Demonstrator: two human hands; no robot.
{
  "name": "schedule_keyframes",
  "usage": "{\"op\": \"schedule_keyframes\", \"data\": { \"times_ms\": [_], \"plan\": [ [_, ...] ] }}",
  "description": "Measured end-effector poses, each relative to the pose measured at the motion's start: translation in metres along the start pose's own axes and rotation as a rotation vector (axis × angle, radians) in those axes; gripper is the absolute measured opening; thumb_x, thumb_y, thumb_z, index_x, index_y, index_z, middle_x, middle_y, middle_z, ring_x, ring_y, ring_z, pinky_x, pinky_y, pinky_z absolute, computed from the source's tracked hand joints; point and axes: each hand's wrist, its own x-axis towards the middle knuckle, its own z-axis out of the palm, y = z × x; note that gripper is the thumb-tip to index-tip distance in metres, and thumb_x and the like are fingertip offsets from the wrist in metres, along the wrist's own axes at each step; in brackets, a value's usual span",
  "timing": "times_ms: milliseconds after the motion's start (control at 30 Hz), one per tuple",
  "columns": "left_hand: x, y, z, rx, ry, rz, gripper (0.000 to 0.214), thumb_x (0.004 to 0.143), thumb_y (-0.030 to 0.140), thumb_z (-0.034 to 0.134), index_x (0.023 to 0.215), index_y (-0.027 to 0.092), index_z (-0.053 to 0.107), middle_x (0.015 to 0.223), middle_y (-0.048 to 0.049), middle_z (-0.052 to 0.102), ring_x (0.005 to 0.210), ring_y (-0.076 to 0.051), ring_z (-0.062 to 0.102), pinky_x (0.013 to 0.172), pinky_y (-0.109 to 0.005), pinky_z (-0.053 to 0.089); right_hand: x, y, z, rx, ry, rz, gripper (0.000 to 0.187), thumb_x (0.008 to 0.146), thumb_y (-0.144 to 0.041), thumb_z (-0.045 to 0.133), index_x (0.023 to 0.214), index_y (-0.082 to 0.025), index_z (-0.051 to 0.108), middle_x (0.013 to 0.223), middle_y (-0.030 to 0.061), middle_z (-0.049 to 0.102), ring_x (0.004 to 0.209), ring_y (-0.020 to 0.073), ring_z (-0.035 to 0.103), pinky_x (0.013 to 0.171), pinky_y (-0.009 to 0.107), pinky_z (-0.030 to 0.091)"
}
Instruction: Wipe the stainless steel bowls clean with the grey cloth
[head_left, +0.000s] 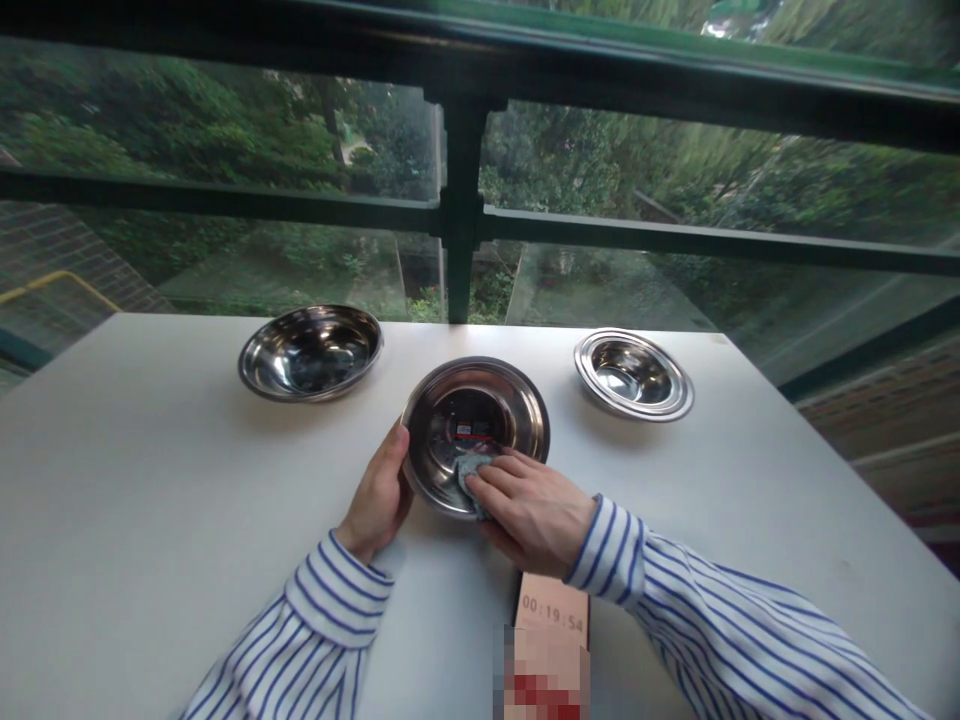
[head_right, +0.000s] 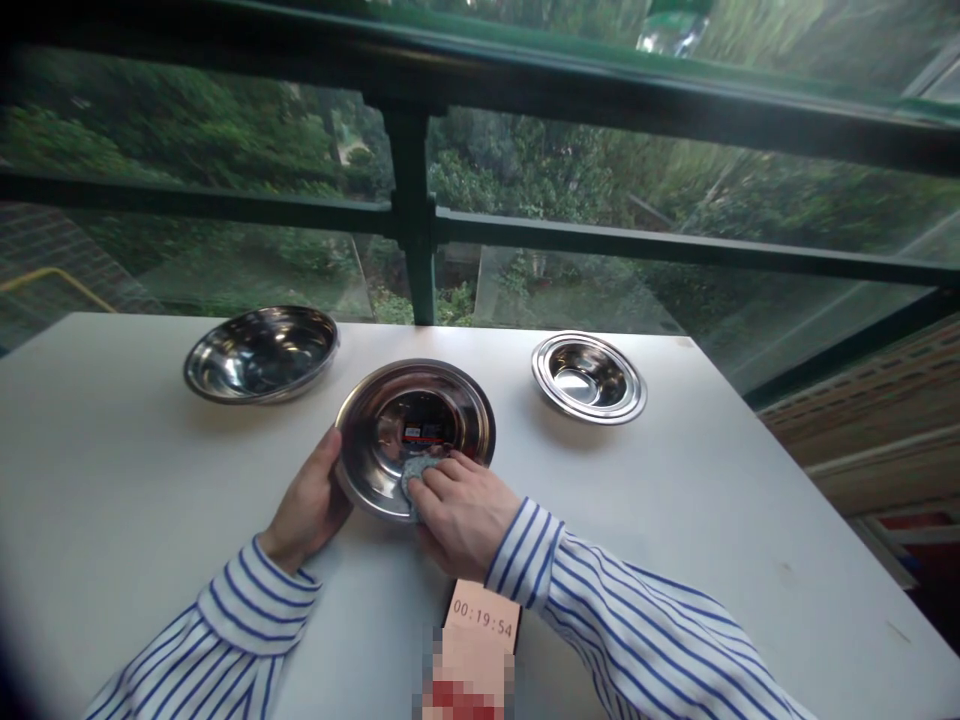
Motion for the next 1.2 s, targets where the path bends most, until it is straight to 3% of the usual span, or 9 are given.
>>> {"op": "schedule_keyframes", "data": {
  "times_ms": [267, 433, 533, 733, 833, 1067, 1200],
  "plan": [
    [0.001, 0.0, -0.001, -0.044, 0.037, 0.031, 0.046, 0.085, 0.042, 0.052, 0.124, 0.019, 0.057, 0.12, -0.0077, 0.065, 0.118, -0.027, 0.052, 0.103, -0.04, 0.037, 0.036, -0.019, 0.018, 0.034, 0.151, 0.008, 0.046, 0.088, -0.028, 0.042, 0.127, -0.003, 0.042, 0.12, 0.02, 0.055, 0.108, 0.0264, 0.05, 0.096, 0.041, 0.041],
    [0.001, 0.001, -0.004, -0.01, -0.019, 0.077, 0.045, 0.087, 0.039, 0.05, 0.127, 0.019, 0.054, 0.123, -0.0077, 0.063, 0.121, -0.027, 0.05, 0.103, -0.04, 0.036, 0.009, -0.007, 0.006, -0.058, 0.003, 0.02, 0.04, 0.085, -0.025, 0.047, 0.12, -0.006, 0.049, 0.105, 0.0161, 0.061, 0.098, 0.0269, 0.055, 0.098, 0.049, 0.037],
    [0.0, 0.0, -0.001, -0.011, -0.065, 0.072, 0.043, 0.087, 0.037, 0.05, 0.127, 0.02, 0.054, 0.126, -0.0064, 0.061, 0.122, -0.026, 0.048, 0.103, -0.038, 0.036, -0.001, -0.003, 0.004, -0.063, -0.011, 0.038, 0.039, 0.085, -0.024, 0.047, 0.12, -0.008, 0.049, 0.107, 0.0161, 0.061, 0.101, 0.027, 0.054, 0.096, 0.048, 0.038],
    [-0.002, 0.0, 0.003, -0.075, -0.029, -0.007, 0.046, 0.085, 0.042, 0.051, 0.123, 0.017, 0.057, 0.119, -0.0089, 0.065, 0.118, -0.028, 0.052, 0.101, -0.041, 0.039, 0.03, -0.023, 0.023, 0.038, 0.179, 0.06, 0.044, 0.09, -0.027, 0.04, 0.127, -0.002, 0.043, 0.12, 0.0199, 0.056, 0.111, 0.0262, 0.051, 0.097, 0.039, 0.042],
    [-0.002, 0.001, 0.003, -0.085, -0.003, -0.011, 0.046, 0.084, 0.042, 0.052, 0.122, 0.016, 0.059, 0.117, -0.0102, 0.066, 0.116, -0.029, 0.054, 0.1, -0.042, 0.04, 0.039, -0.031, 0.03, 0.038, 0.269, 0.12, 0.044, 0.09, -0.026, 0.039, 0.126, 0.0, 0.044, 0.122, 0.0232, 0.054, 0.114, 0.0279, 0.049, 0.097, 0.042, 0.042],
    [0.002, 0.0, -0.001, -0.064, 0.001, 0.032, 0.045, 0.084, 0.039, 0.054, 0.123, 0.017, 0.058, 0.117, -0.0084, 0.066, 0.116, -0.028, 0.053, 0.101, -0.041, 0.038, -0.001, -0.011, 0.012, -0.044, 0.074, 0.063, 0.038, 0.087, -0.026, 0.045, 0.12, -0.009, 0.05, 0.109, 0.0165, 0.062, 0.101, 0.0268, 0.055, 0.099, 0.05, 0.036],
    [0.002, 0.0, 0.003, -0.077, 0.008, 0.0, 0.045, 0.084, 0.04, 0.054, 0.121, 0.015, 0.059, 0.117, -0.0089, 0.067, 0.117, -0.029, 0.053, 0.102, -0.042, 0.038, -0.005, -0.011, 0.011, -0.051, 0.065, 0.07, 0.038, 0.086, -0.025, 0.046, 0.119, -0.008, 0.051, 0.11, 0.0169, 0.061, 0.104, 0.0273, 0.054, 0.099, 0.048, 0.037]
  ]
}}
